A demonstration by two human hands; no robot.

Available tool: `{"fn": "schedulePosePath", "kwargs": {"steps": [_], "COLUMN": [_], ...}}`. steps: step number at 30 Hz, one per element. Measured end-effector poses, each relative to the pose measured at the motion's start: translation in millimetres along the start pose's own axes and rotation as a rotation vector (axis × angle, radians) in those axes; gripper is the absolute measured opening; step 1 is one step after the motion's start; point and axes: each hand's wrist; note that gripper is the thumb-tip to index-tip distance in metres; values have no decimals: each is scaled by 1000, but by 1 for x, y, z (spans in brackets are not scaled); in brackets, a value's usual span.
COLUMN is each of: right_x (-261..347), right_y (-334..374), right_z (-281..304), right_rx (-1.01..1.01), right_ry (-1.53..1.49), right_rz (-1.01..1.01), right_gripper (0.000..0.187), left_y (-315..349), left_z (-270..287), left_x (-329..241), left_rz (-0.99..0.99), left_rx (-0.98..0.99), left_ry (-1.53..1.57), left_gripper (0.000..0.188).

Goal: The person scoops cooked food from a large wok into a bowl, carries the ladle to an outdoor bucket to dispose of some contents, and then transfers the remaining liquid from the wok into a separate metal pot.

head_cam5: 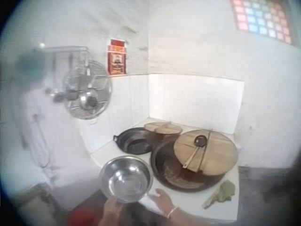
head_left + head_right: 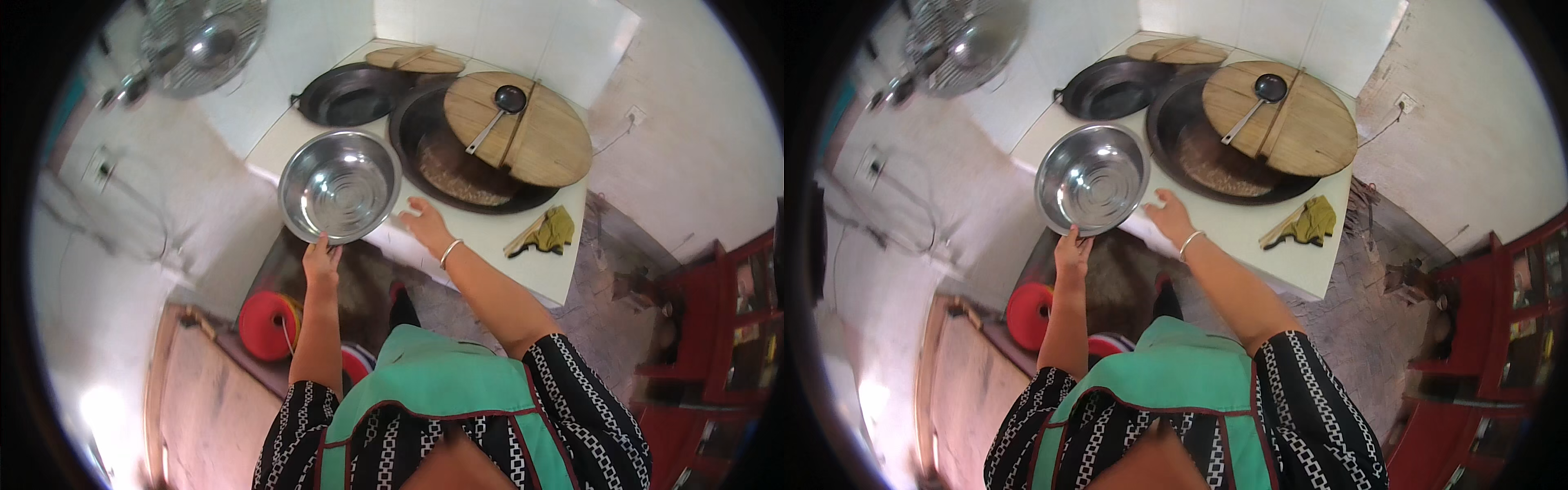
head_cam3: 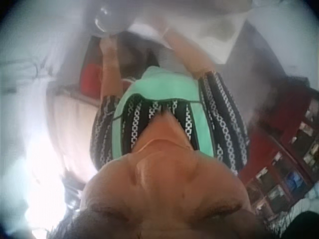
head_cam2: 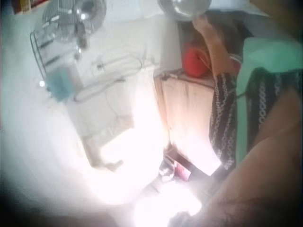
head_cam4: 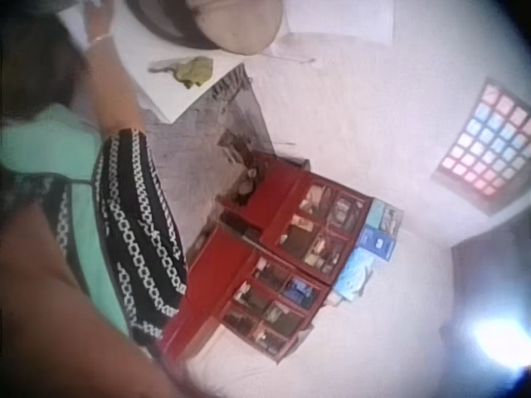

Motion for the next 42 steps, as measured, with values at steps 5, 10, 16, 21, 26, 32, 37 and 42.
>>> {"fn": "schedulePosePath", "kwargs": {"steps": [5,10,16,21,26,32,37,42], "right_x": [-35,-74,-124,-195,-304,-390,-439,-445], "right_y": [-487,-798,-989,-1106,-1206,-1401,-1471,-1491], "right_z": [81,153,278,442,589,716,851,928], "right_rx": [-435,-680,-763,-773,-700,-473,-377,-358], "right_ry": [159,196,243,381,581,628,764,775], "right_rz": [-193,-387,-446,-462,-456,-522,-487,-480], "right_gripper": [38,34,32,33,40,43,43,41], "left_y": [-414,-672,-730,-801,-854,-992,-997,-957], "left_z": [-207,-369,-542,-794,-1057,-1207,-1288,-1382], "left_x": [-19,-2,61,260,491,719,787,779], "left_rz": [26,109,655,-6,-364,-309,-221,-128], "left_rx": [-13,-56,-31,976,1073,938,858,790], "left_ry": [21,-25,-496,-946,-1511,-1721,-1438,-1197], "left_gripper": [29,30,31,23,37,29,24,28]}}
Point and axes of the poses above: each hand's wrist, its own y-axis away from the middle knuckle, its own z-axis out of the back of the hand, x = y × z, and after that the axes turned 15 degrees about y, right-handed
